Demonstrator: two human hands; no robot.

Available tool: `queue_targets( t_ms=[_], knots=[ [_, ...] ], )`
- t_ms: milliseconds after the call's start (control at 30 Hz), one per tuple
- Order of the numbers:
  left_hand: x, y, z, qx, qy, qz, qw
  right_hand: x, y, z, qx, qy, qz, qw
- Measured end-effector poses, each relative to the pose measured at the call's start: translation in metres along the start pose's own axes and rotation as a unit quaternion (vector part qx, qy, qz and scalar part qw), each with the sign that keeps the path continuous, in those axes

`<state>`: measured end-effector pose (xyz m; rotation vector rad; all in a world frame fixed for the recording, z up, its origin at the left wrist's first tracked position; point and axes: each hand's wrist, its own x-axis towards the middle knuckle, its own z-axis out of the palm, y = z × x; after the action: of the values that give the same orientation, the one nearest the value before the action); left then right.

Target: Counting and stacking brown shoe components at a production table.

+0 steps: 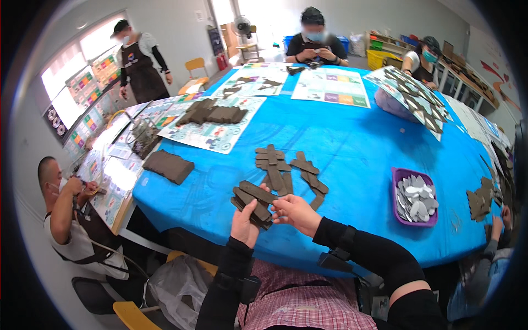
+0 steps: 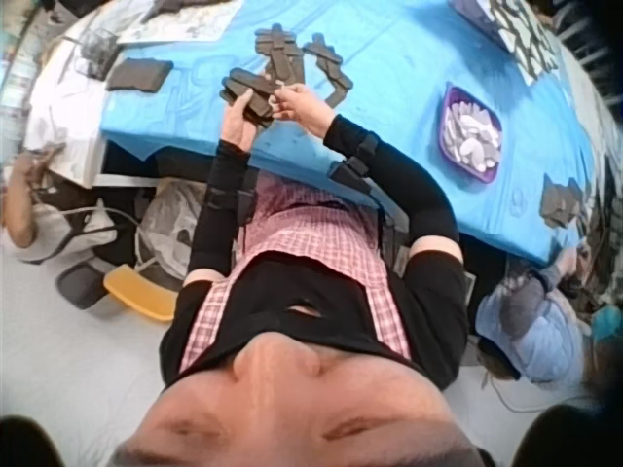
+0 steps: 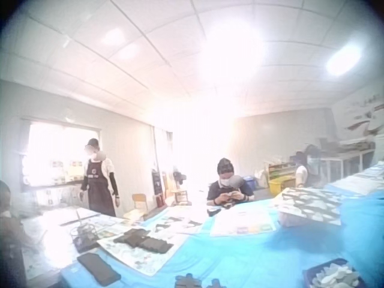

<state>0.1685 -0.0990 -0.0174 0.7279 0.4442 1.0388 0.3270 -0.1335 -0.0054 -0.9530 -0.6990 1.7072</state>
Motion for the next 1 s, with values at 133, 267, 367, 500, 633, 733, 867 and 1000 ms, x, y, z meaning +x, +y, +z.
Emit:
queue_targets(
  t_ms=[133,267,367,500,633,733,867,1000],
  knots=[
    [-0.001,0.000,-0.008,-0.066,0.065,0.006,0.996,0.010,-0.001,0.005,-0.118,-0.089,0.075,0.986],
    [0.006,-0.004,-0.028,-0.055,0.118,0.026,0.991,0.052,-0.021,-0.010,-0.577,0.047,-0.228,0.783],
    [0.013,-0.022,-0.037,0.005,0.126,-0.008,0.992,0.082,-0.020,-0.019,-0.749,0.148,-0.291,0.577],
    [0.002,-0.020,-0.038,0.020,0.121,0.006,0.992,0.103,-0.013,-0.031,-0.748,0.164,-0.276,0.581],
    [0.008,-0.021,-0.039,0.012,0.093,-0.016,0.995,0.105,-0.026,-0.043,-0.694,0.145,-0.160,0.687],
    [0.009,-0.023,-0.043,0.009,0.084,-0.015,0.996,0.101,-0.031,-0.042,-0.680,0.144,-0.123,0.709],
    [0.006,-0.017,-0.040,0.022,0.094,-0.016,0.995,0.108,-0.015,-0.050,-0.713,0.182,-0.213,0.643],
    [0.005,-0.019,-0.038,0.020,0.085,-0.011,0.996,0.099,-0.027,-0.051,-0.675,0.163,-0.174,0.699]
  ],
)
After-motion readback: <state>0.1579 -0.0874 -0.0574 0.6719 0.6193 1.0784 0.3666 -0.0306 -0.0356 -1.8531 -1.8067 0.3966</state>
